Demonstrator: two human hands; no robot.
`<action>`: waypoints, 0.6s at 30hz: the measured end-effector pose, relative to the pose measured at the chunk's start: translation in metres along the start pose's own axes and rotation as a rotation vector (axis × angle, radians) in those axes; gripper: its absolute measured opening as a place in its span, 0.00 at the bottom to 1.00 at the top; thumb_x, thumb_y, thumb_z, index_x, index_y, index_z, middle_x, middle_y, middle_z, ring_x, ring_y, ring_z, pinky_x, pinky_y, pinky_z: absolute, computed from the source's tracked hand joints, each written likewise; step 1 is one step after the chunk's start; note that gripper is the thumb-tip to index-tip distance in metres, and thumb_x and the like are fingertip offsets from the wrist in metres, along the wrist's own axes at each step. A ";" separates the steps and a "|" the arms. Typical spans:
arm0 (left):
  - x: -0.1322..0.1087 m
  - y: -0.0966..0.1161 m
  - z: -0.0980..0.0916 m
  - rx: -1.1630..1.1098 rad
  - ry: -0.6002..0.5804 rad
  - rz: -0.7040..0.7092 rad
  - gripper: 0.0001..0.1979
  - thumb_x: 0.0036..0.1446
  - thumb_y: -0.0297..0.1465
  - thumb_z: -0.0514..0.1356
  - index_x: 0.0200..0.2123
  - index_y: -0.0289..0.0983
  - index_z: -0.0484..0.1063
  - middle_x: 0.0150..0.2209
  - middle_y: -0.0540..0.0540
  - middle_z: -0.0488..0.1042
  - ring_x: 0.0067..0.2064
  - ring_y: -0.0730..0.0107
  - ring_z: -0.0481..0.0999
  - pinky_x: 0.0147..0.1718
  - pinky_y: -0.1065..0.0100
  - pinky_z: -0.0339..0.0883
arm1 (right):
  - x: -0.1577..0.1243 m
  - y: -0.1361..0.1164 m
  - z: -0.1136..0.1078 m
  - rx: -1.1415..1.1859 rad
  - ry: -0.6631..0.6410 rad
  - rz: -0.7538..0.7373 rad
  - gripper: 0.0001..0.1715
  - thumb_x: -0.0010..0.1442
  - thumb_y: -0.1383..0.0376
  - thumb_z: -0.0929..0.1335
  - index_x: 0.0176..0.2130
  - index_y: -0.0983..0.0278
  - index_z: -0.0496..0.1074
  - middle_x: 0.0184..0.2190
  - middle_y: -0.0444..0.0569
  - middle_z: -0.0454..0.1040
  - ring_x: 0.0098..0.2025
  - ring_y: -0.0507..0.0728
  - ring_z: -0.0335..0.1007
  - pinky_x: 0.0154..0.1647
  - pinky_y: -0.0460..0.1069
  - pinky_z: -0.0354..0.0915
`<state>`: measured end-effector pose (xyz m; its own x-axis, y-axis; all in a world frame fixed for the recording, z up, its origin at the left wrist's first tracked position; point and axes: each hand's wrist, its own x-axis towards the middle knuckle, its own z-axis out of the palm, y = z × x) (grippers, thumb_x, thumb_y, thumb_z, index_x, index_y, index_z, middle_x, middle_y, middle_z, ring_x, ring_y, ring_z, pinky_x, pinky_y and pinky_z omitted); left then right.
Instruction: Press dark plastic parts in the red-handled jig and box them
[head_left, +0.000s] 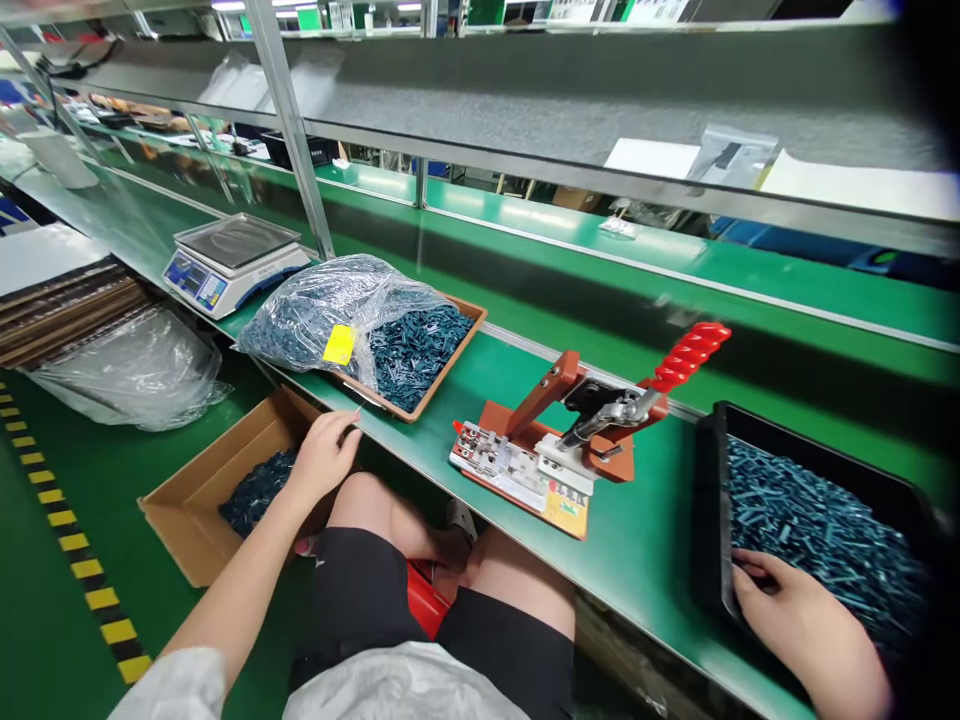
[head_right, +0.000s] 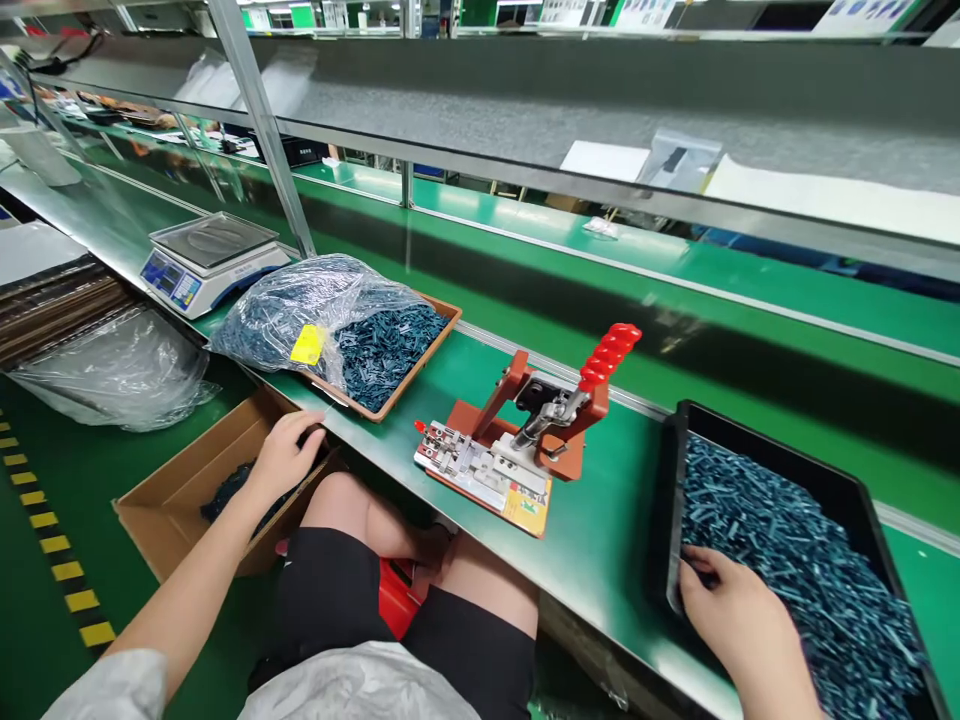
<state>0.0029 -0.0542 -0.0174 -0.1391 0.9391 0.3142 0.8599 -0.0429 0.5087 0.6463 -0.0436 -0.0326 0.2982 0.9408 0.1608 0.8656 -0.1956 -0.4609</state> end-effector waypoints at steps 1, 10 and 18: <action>0.020 0.022 0.004 -0.009 -0.032 0.078 0.19 0.68 0.39 0.52 0.52 0.38 0.77 0.55 0.40 0.79 0.59 0.57 0.74 0.65 0.57 0.64 | 0.001 0.000 0.001 0.003 -0.069 0.049 0.08 0.39 0.53 0.70 0.21 0.52 0.75 0.26 0.62 0.79 0.24 0.69 0.75 0.22 0.61 0.64; 0.128 0.074 0.043 0.341 -0.453 0.060 0.19 0.55 0.34 0.60 0.48 0.33 0.81 0.51 0.32 0.80 0.53 0.49 0.79 0.53 0.59 0.72 | -0.023 -0.034 -0.011 0.040 0.067 0.019 0.21 0.50 0.47 0.64 0.27 0.59 0.76 0.30 0.57 0.79 0.34 0.66 0.74 0.40 0.60 0.69; 0.140 0.068 0.048 0.463 -0.490 -0.006 0.16 0.58 0.33 0.53 0.41 0.36 0.78 0.42 0.41 0.81 0.46 0.52 0.79 0.49 0.58 0.72 | -0.029 -0.041 -0.025 0.698 0.206 0.310 0.29 0.48 0.40 0.73 0.34 0.62 0.73 0.36 0.53 0.80 0.32 0.56 0.70 0.30 0.49 0.64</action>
<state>0.0655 0.0903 0.0223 0.0008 0.9897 -0.1432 0.9969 0.0105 0.0785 0.6125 -0.0695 0.0033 0.6120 0.7884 0.0623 0.2987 -0.1575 -0.9413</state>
